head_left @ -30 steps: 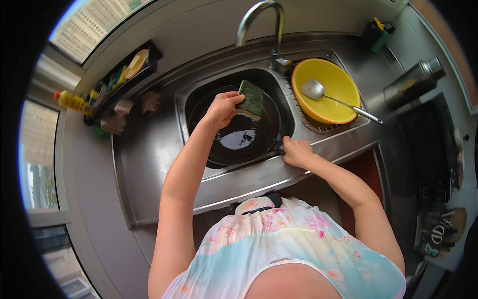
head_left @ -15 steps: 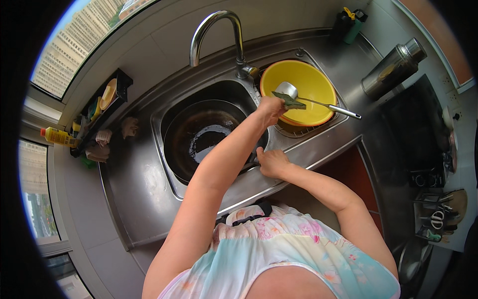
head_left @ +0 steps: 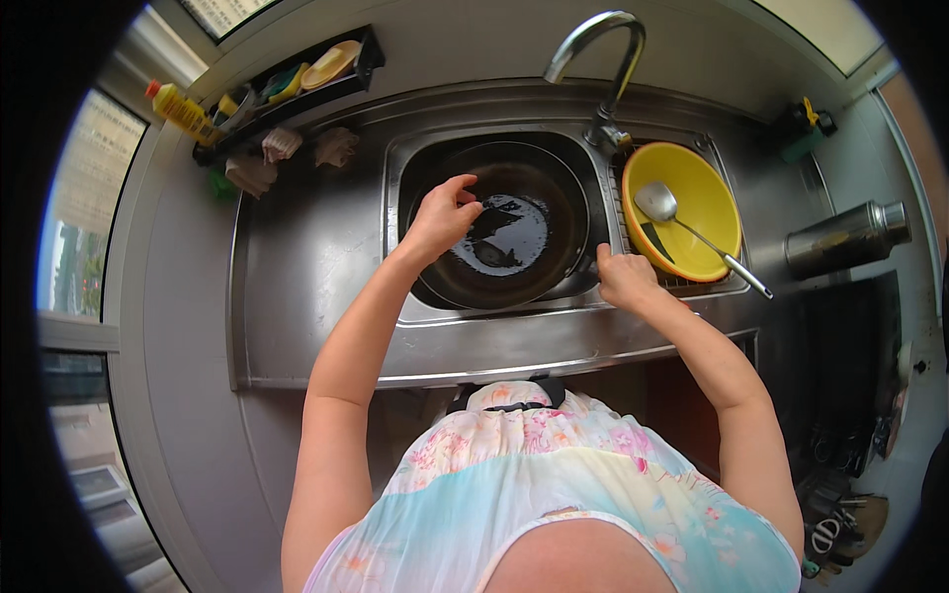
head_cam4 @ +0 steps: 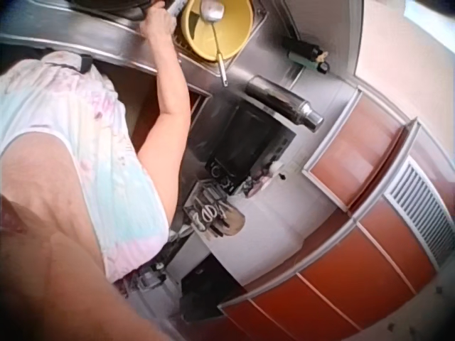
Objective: The person washes a wok, a ladle, and a pot lid in the kitchen sink using a cloth and running water. They scrub the interior and exterior of the wok, rinse it thoroughly, and then wipe it dry with a cloth. The person also washes the ladle and the pot lid, placing them aside after cleaning.
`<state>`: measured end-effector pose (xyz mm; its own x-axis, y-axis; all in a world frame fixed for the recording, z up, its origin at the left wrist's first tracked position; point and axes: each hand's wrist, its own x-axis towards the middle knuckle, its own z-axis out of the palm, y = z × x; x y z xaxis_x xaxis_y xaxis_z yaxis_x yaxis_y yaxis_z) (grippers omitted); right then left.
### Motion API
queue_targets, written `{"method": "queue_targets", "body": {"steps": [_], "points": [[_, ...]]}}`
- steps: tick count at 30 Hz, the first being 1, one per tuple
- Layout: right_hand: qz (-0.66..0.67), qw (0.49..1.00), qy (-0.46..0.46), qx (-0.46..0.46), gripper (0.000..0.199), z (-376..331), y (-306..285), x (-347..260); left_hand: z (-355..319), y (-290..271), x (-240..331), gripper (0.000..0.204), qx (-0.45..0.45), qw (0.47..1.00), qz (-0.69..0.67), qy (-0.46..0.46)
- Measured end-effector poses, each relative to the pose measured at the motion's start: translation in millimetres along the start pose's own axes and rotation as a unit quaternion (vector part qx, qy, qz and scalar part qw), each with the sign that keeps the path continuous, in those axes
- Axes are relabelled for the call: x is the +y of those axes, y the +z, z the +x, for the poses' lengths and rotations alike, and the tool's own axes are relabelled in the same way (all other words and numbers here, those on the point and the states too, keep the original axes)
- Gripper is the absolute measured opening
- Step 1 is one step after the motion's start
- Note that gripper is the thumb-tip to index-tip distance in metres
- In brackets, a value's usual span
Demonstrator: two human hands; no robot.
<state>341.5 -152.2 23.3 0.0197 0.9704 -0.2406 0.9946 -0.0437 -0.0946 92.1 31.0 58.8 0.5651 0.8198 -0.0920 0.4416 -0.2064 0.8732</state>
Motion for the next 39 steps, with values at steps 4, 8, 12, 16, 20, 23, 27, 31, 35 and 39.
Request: {"method": "queue_targets", "body": {"steps": [4, 8, 12, 16, 20, 23, 27, 31, 35, 39], "points": [[-0.013, 1.0, 0.011, 0.006, 0.026, -1.6, -0.5, -6.6, 9.0, 25.8, -12.2, 0.05, 0.019, 0.994, 0.006, 0.106], [0.0, 0.998, 0.06, -0.006, 0.03, -12.1, 4.2, -16.1, 49.3, 86.1, 13.7, 0.058, 0.017, 0.973, 0.006, 0.229], [0.021, 0.995, 0.101, -0.019, 0.034, -15.7, -1.0, -21.0, 118.3, 160.3, 35.0, 0.076, 0.043, 0.972, 0.015, 0.229], [0.042, 0.993, 0.106, 0.024, 0.028, -15.4, 7.4, -18.9, 164.5, 208.2, 51.3, 0.085, 0.043, 0.993, 0.051, 0.093], [0.059, 0.99, 0.127, 0.006, 0.027, -10.5, 10.1, -20.5, 179.3, 227.6, 56.1, 0.086, -0.102, 0.991, 0.042, 0.075], [0.046, 0.991, 0.124, 0.006, 0.032, -1.9, 6.3, -14.5, 179.9, 231.8, 50.2, 0.084, -0.11, 0.986, 0.054, 0.11], [0.053, 0.991, 0.125, 0.019, 0.03, -1.0, 14.0, -5.0, 129.6, 183.5, 55.0, 0.077, -0.031, 0.99, -0.028, 0.132], [0.056, 0.992, 0.111, 0.019, 0.028, 3.1, 10.7, -0.2, 134.5, 131.4, -26.0, 0.032, 0.059, 0.914, -0.354, -0.189], [0.071, 0.993, 0.096, 0.014, 0.028, 1.6, 19.0, -1.9, 146.3, 86.3, -77.7, 0.017, 0.049, 0.815, -0.541, -0.2], [0.116, 0.988, 0.097, 0.044, 0.032, 1.0, 38.8, -10.3, 143.9, 75.5, -63.6, 0.026, -0.004, 0.876, -0.466, -0.127]]}}
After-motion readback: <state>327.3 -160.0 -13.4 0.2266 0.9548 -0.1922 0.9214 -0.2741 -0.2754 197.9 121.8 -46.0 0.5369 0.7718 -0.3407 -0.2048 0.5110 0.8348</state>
